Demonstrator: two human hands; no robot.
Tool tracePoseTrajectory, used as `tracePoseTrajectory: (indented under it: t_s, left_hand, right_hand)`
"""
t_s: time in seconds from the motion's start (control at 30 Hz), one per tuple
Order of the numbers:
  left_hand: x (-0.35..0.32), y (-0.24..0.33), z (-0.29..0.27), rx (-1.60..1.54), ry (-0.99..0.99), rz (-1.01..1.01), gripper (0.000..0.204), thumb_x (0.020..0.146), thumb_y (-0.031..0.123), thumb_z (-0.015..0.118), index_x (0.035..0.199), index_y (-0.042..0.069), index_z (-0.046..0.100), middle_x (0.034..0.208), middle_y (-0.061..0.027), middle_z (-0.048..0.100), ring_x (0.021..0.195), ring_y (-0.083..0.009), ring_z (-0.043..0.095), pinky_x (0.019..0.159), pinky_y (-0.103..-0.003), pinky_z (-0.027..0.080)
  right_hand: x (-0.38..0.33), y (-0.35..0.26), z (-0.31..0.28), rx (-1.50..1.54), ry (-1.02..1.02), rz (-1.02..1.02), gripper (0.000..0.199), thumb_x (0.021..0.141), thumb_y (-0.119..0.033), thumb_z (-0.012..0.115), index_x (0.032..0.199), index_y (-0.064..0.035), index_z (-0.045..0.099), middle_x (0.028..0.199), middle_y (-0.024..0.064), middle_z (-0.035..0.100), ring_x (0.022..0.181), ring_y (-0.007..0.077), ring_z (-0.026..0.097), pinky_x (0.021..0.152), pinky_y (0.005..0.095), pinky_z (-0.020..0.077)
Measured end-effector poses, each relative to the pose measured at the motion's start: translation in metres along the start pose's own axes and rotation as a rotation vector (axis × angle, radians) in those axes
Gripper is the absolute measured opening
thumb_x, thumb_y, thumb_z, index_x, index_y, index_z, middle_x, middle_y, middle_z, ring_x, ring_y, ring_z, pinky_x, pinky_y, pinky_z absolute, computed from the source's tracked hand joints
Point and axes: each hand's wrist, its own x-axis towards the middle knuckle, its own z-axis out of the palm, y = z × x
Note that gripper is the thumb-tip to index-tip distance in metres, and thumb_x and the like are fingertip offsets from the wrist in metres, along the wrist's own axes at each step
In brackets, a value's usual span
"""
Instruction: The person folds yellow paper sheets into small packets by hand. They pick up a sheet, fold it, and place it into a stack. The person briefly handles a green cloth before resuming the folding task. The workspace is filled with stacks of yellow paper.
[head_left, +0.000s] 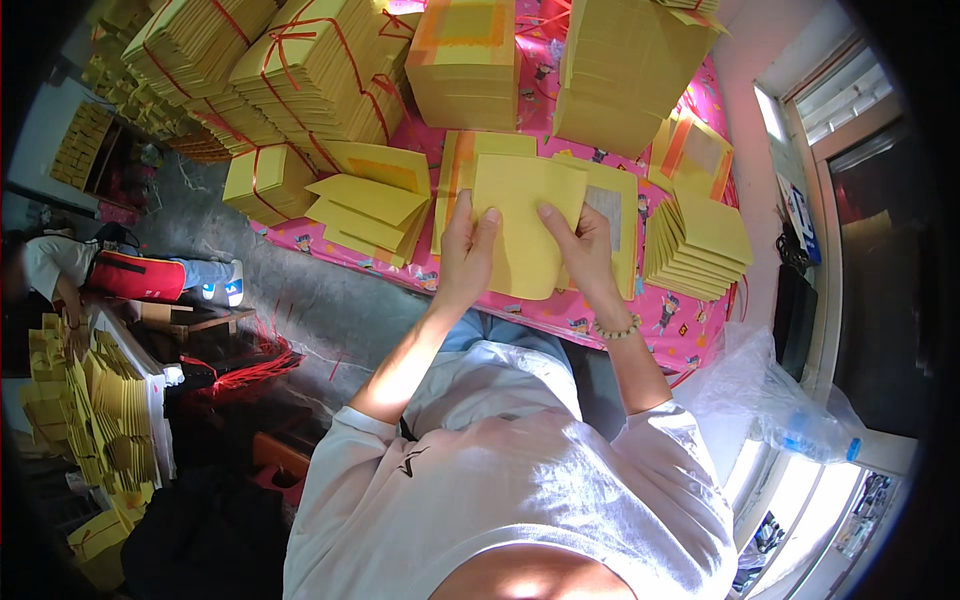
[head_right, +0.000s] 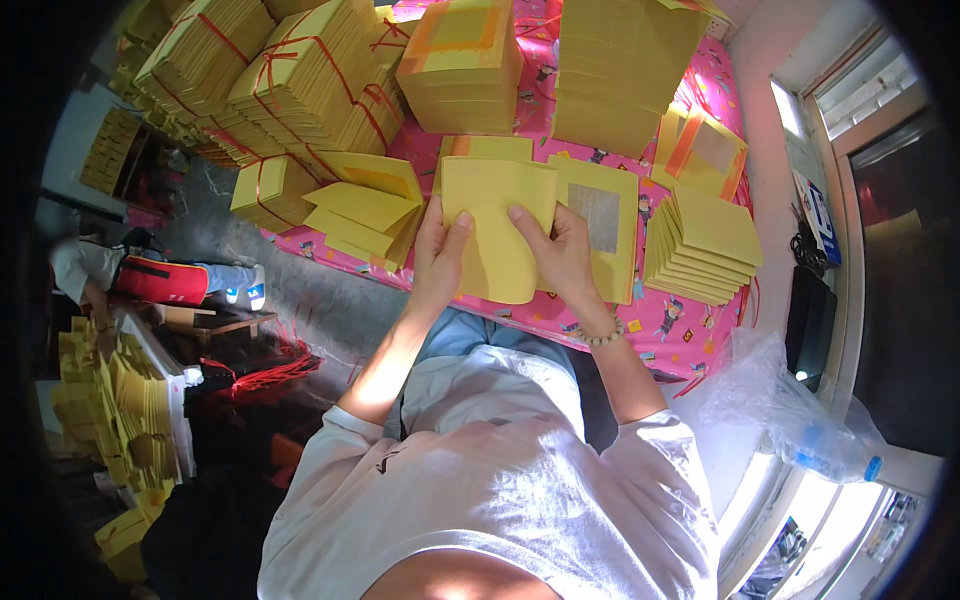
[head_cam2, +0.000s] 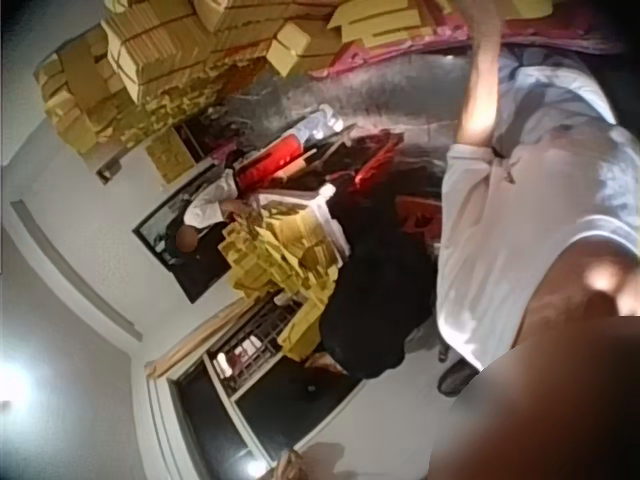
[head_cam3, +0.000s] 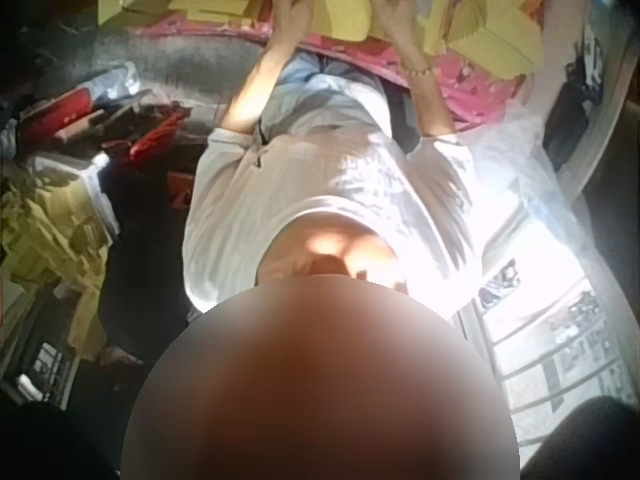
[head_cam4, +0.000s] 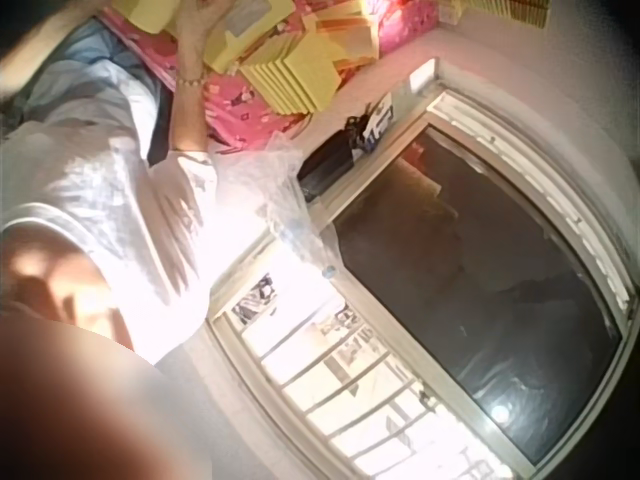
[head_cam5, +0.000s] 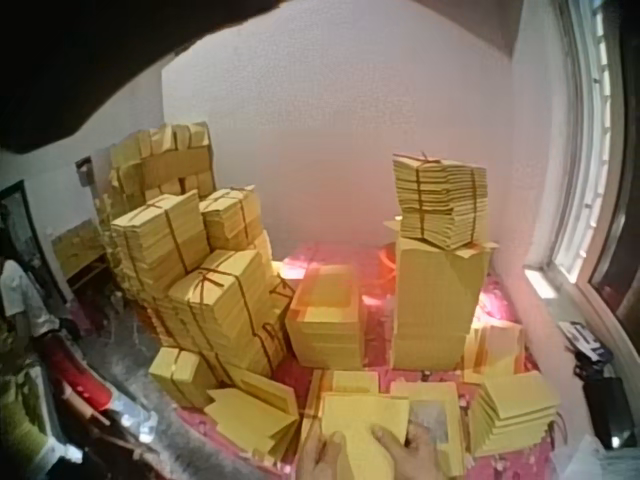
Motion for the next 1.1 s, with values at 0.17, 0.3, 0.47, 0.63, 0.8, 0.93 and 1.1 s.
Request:
tracePoseTrajectory:
  t_s: [0.17,0.3,0.47,0.63,0.8,0.93,1.1]
  left_hand:
    - [-0.003,0.005,-0.004,-0.129,-0.020,-0.163,0.034,0.097,0.006,0.044,0.131,0.002,0.043,0.119,-0.0074,0.058,0.107,-0.0116,0.055,0.090,-0.026,0.044]
    - [-0.002,0.004,-0.011,-0.136,-0.064,-0.249,0.032,0.097,0.006,0.046,0.129,0.001,0.046,0.120,-0.0072,0.058,0.108,-0.0116,0.055,0.090,-0.026,0.044]
    - [0.000,0.001,-0.020,-0.082,-0.127,-0.311,0.030,0.096,0.006,0.048,0.126,0.001,0.048,0.116,-0.0057,0.060,0.105,-0.0109,0.057,0.088,-0.026,0.045]
    - [0.000,-0.003,-0.023,-0.129,-0.143,-0.315,0.029,0.096,0.007,0.049,0.125,0.001,0.049,0.114,-0.0051,0.061,0.103,-0.0106,0.058,0.088,-0.026,0.045]
    - [0.006,-0.004,-0.028,-0.119,-0.116,-0.282,0.029,0.096,0.008,0.049,0.124,0.001,0.049,0.115,-0.0050,0.061,0.103,-0.0105,0.058,0.088,-0.025,0.045]
    - [0.007,-0.005,-0.027,-0.094,-0.145,-0.282,0.028,0.096,0.008,0.050,0.123,0.001,0.050,0.113,-0.0047,0.061,0.101,-0.0100,0.058,0.087,-0.025,0.045]
    - [0.012,-0.009,-0.032,-0.086,-0.122,-0.283,0.026,0.096,0.010,0.051,0.121,0.001,0.051,0.109,-0.0041,0.062,0.097,-0.0091,0.058,0.085,-0.024,0.045]
  right_hand:
    - [0.003,0.001,0.002,0.095,0.043,-0.039,0.020,0.092,-0.015,0.064,0.102,0.0018,0.067,0.088,0.0028,0.069,0.076,0.0054,0.061,0.065,0.0207,0.0498]
    - [0.008,0.004,-0.004,0.096,0.071,-0.015,0.020,0.092,-0.015,0.063,0.102,0.0016,0.067,0.087,0.0022,0.069,0.074,0.0039,0.060,0.064,0.0205,0.0491]
    - [0.017,0.019,-0.018,0.090,0.114,0.005,0.017,0.093,-0.018,0.062,0.090,-0.0017,0.066,0.082,-0.0007,0.067,0.069,0.0027,0.059,0.060,0.0179,0.0472]
    - [0.017,0.019,-0.020,0.094,0.101,0.048,0.021,0.092,-0.024,0.063,0.085,-0.0042,0.064,0.077,-0.0001,0.067,0.067,0.0039,0.062,0.058,0.0183,0.0494]
    - [-0.004,-0.004,-0.017,-0.019,-0.126,0.244,0.028,0.091,-0.027,0.064,0.099,-0.0006,0.067,0.077,0.0021,0.068,0.067,0.0057,0.063,0.058,0.0208,0.0521]
    - [-0.006,0.010,-0.024,-0.049,-0.168,0.221,0.033,0.091,-0.030,0.065,0.103,0.0010,0.068,0.080,0.0037,0.069,0.066,0.0066,0.064,0.057,0.0214,0.0523]
    - [-0.004,0.005,-0.022,-0.041,-0.193,0.284,0.033,0.091,-0.030,0.065,0.098,0.0015,0.068,0.079,0.0038,0.069,0.066,0.0068,0.064,0.056,0.0213,0.0522]
